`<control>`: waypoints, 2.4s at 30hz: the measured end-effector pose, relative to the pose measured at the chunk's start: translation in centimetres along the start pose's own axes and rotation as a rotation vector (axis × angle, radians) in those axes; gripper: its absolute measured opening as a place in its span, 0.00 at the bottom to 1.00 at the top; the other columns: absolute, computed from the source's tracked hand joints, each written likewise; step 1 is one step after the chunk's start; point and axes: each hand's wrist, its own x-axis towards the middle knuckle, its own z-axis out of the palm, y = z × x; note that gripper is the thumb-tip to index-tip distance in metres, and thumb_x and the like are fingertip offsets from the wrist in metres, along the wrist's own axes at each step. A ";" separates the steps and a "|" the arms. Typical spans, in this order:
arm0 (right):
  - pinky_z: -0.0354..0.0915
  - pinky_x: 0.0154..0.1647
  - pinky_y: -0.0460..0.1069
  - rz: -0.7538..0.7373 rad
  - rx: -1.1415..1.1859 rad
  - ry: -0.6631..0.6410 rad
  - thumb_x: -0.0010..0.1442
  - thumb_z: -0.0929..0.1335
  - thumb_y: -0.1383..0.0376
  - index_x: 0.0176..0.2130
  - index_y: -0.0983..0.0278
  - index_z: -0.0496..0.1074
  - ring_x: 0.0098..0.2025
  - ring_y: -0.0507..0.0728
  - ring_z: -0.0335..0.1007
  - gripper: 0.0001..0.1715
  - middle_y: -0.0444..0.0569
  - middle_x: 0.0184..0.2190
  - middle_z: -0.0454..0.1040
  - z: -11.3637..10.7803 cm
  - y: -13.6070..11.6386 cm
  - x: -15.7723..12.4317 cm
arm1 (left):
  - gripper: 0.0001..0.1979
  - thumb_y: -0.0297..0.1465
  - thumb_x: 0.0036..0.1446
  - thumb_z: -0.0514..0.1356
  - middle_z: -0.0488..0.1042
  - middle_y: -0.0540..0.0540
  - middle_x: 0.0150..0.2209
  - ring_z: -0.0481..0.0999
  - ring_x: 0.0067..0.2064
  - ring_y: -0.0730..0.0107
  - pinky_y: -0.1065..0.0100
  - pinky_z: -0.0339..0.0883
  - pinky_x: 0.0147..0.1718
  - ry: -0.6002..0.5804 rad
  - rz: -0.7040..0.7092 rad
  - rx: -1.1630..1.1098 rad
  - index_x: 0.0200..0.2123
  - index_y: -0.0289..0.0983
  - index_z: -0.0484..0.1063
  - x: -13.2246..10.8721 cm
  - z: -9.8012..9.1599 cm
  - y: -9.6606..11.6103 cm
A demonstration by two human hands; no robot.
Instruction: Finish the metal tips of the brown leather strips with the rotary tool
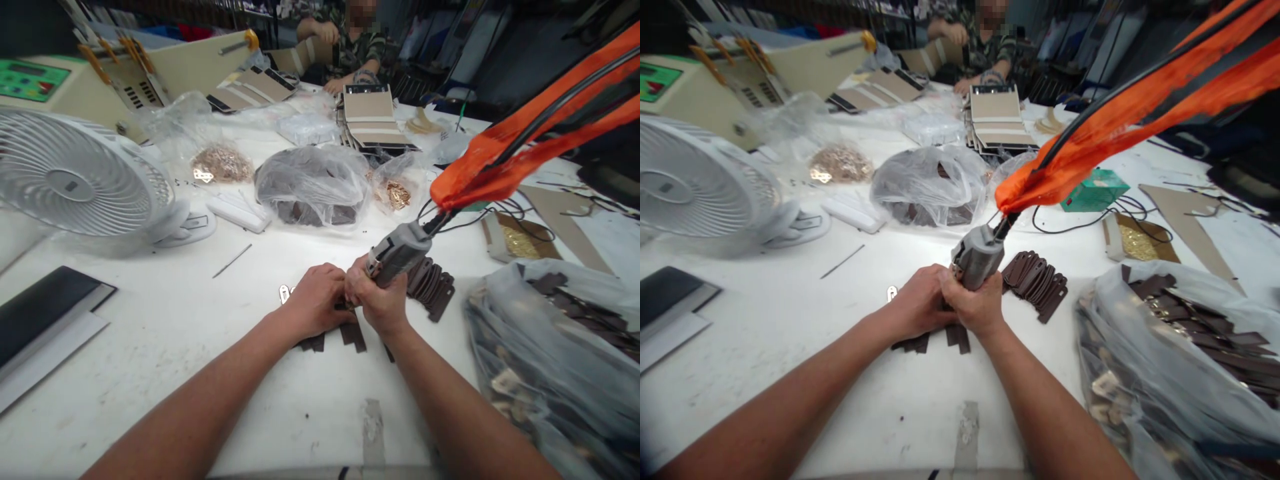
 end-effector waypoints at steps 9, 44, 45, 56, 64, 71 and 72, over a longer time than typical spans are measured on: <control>0.64 0.22 0.44 -0.046 0.226 -0.016 0.61 0.76 0.52 0.33 0.66 0.66 0.20 0.49 0.62 0.24 0.41 0.21 0.64 -1.1 -2.1 0.8 | 0.17 0.44 0.55 0.72 0.77 0.48 0.41 0.73 0.48 0.61 0.58 0.65 0.51 -0.039 0.026 0.031 0.39 0.38 0.78 -0.4 -0.3 0.3; 0.63 0.23 0.44 -0.010 0.249 0.411 0.56 0.77 0.45 0.37 0.68 0.71 0.22 0.50 0.67 0.30 0.45 0.22 0.69 -4.5 1.4 5.6 | 0.16 0.39 0.56 0.72 0.79 0.46 0.48 0.73 0.56 0.55 0.51 0.67 0.58 0.199 -0.336 0.245 0.45 0.38 0.80 4.1 1.3 1.3; 0.63 0.23 0.44 -0.017 0.249 0.417 0.56 0.77 0.45 0.37 0.68 0.71 0.22 0.50 0.67 0.30 0.45 0.22 0.70 -4.5 1.4 5.7 | 0.16 0.39 0.56 0.72 0.79 0.46 0.48 0.73 0.55 0.55 0.51 0.67 0.57 0.222 -0.316 0.246 0.45 0.38 0.80 4.0 1.4 1.2; 0.66 0.25 0.46 -0.048 0.351 0.485 0.54 0.78 0.42 0.37 0.66 0.67 0.22 0.50 0.66 0.33 0.40 0.21 0.66 -4.3 -0.3 5.6 | 0.14 0.43 0.59 0.70 0.81 0.45 0.44 0.76 0.51 0.56 0.52 0.67 0.55 0.224 -0.307 0.177 0.40 0.38 0.81 4.2 1.8 2.6; 0.64 0.24 0.45 -0.027 0.390 0.446 0.54 0.78 0.44 0.40 0.66 0.67 0.22 0.50 0.65 0.33 0.40 0.21 0.65 -4.1 -0.8 5.0 | 0.10 0.41 0.63 0.67 0.81 0.47 0.42 0.76 0.49 0.59 0.54 0.66 0.53 0.224 -0.300 0.178 0.39 0.40 0.82 4.1 1.8 2.7; 0.63 0.23 0.44 -0.025 0.372 0.441 0.56 0.77 0.43 0.39 0.66 0.67 0.21 0.49 0.65 0.33 0.40 0.21 0.65 -4.0 -0.9 4.9 | 0.08 0.39 0.65 0.65 0.81 0.49 0.42 0.75 0.49 0.61 0.55 0.64 0.54 0.203 -0.299 0.163 0.38 0.41 0.82 4.1 1.8 2.8; 0.63 0.23 0.44 -0.022 0.367 0.444 0.56 0.77 0.43 0.39 0.66 0.67 0.21 0.49 0.65 0.33 0.40 0.21 0.65 -4.0 -1.0 4.9 | 0.08 0.38 0.65 0.65 0.81 0.49 0.41 0.75 0.49 0.61 0.55 0.64 0.54 0.200 -0.301 0.163 0.38 0.41 0.82 4.1 1.8 2.8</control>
